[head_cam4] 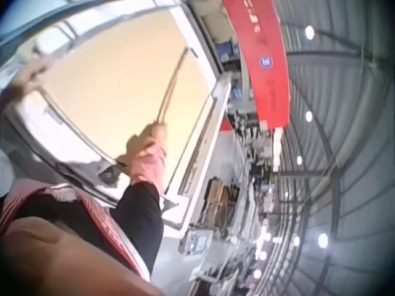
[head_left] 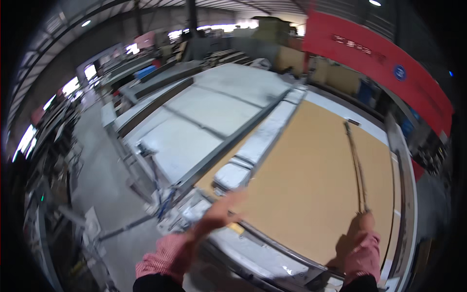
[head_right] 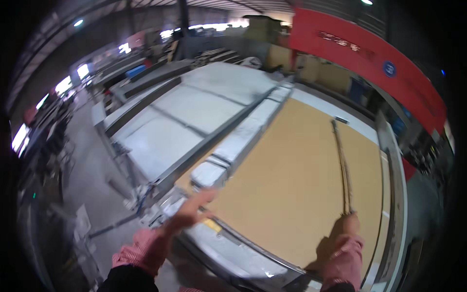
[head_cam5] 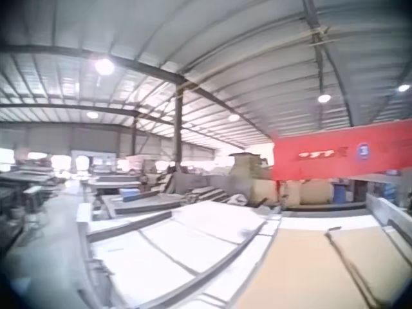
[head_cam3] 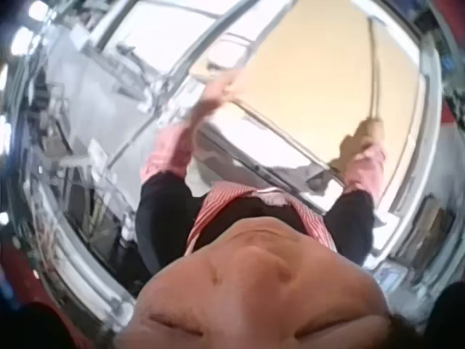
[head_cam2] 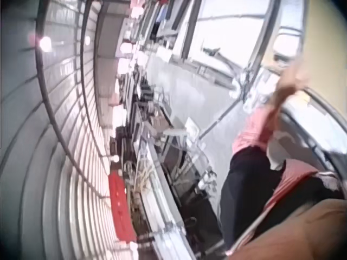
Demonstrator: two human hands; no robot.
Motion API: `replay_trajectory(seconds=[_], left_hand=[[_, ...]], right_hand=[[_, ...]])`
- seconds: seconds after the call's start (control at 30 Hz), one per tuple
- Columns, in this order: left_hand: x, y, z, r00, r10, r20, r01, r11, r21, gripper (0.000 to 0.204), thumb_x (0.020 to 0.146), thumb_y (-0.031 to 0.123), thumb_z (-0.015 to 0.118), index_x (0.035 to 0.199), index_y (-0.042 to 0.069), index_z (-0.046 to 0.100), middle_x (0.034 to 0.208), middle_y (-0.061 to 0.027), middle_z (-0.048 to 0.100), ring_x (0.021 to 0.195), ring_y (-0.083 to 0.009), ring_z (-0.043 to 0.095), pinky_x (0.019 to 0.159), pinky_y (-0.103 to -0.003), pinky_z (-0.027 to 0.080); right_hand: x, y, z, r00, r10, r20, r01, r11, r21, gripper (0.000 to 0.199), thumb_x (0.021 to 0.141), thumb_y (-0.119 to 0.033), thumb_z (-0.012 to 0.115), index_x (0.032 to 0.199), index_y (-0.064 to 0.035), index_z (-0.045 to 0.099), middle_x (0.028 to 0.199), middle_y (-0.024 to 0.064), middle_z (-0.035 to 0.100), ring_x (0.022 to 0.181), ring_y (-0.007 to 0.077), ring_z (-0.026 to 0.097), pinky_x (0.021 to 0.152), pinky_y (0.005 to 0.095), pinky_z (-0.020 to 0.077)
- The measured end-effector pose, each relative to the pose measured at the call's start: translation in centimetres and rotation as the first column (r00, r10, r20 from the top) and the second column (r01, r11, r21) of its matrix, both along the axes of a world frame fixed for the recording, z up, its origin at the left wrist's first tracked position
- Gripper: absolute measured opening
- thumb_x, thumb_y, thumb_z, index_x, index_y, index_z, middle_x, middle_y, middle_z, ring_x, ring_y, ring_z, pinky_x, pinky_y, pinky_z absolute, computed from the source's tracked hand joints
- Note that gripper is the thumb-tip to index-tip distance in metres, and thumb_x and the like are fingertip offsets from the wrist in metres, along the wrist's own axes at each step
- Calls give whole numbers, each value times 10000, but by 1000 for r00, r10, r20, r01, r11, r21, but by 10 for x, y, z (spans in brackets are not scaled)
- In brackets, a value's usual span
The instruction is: Operate an industrial wood-cutting or panel-processing machine, adjusting settings on a control panel and handling wood materials.
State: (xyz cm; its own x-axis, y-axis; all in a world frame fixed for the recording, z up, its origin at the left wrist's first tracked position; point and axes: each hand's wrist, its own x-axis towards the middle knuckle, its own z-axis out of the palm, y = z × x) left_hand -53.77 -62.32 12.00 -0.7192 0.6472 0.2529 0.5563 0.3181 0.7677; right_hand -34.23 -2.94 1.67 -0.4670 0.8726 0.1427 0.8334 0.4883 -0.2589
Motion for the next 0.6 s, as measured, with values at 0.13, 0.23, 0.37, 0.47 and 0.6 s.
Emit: replay_trajectory(seconds=[0.13, 0.23, 0.37, 0.47, 0.6], left_hand=[[124, -160, -38, 901, 319, 295, -313, 947, -69, 139, 877, 91, 592, 918, 24, 707, 822, -104, 702, 783, -186, 677, 706, -292, 522], [168, -247, -70, 550, 664, 506, -798, 597, 84, 179, 910, 113, 579, 888, -15, 701, 729, -59, 670, 674, -108, 626, 653, -234, 492], [126, -321, -106, 433, 729, 530, -890, 439, 123, 176, 922, 75, 546, 990, -33, 667, 760, -60, 671, 710, -106, 627, 687, -230, 503], [85, -373, -107, 547, 585, 599, -817, 528, 231, 211, 915, 103, 568, 1062, -30, 642, 787, -63, 671, 735, -106, 631, 703, -241, 514], [22, -497, -106, 498, 672, 548, -831, 551, 80, 215, 911, 94, 576, 1079, -23, 642, 800, -51, 667, 758, -111, 638, 733, -249, 524]], right_hand=[[-28, -88, 33, 922, 117, 368, -195, 964, 181, 442, 858, -355, 608, 1072, 30, 562, 1045, 220, 641, 979, 386, 624, 816, 458, 504], [-104, -189, 23, 759, 441, -479, -629, 686, -366, 676, 868, -412, 630, 1327, 45, 438, 1312, 245, 490, 1204, 331, 505, 987, 369, 417], [-245, -336, 25, 684, 130, -718, -705, 371, -605, 736, 892, -518, 563, 1381, 4, 389, 1370, 162, 451, 1258, 274, 433, 1043, 398, 338], [-319, -403, 21, 718, -95, -689, -680, 112, -724, 707, 887, -522, 569, 1367, -26, 422, 1345, 135, 483, 1243, 264, 433, 1039, 432, 326], [-341, -498, 18, 674, -194, -712, -692, 170, -702, 431, 916, -353, 564, 1215, -43, 547, 1111, 60, 626, 1049, 191, 569, 935, 332, 411]])
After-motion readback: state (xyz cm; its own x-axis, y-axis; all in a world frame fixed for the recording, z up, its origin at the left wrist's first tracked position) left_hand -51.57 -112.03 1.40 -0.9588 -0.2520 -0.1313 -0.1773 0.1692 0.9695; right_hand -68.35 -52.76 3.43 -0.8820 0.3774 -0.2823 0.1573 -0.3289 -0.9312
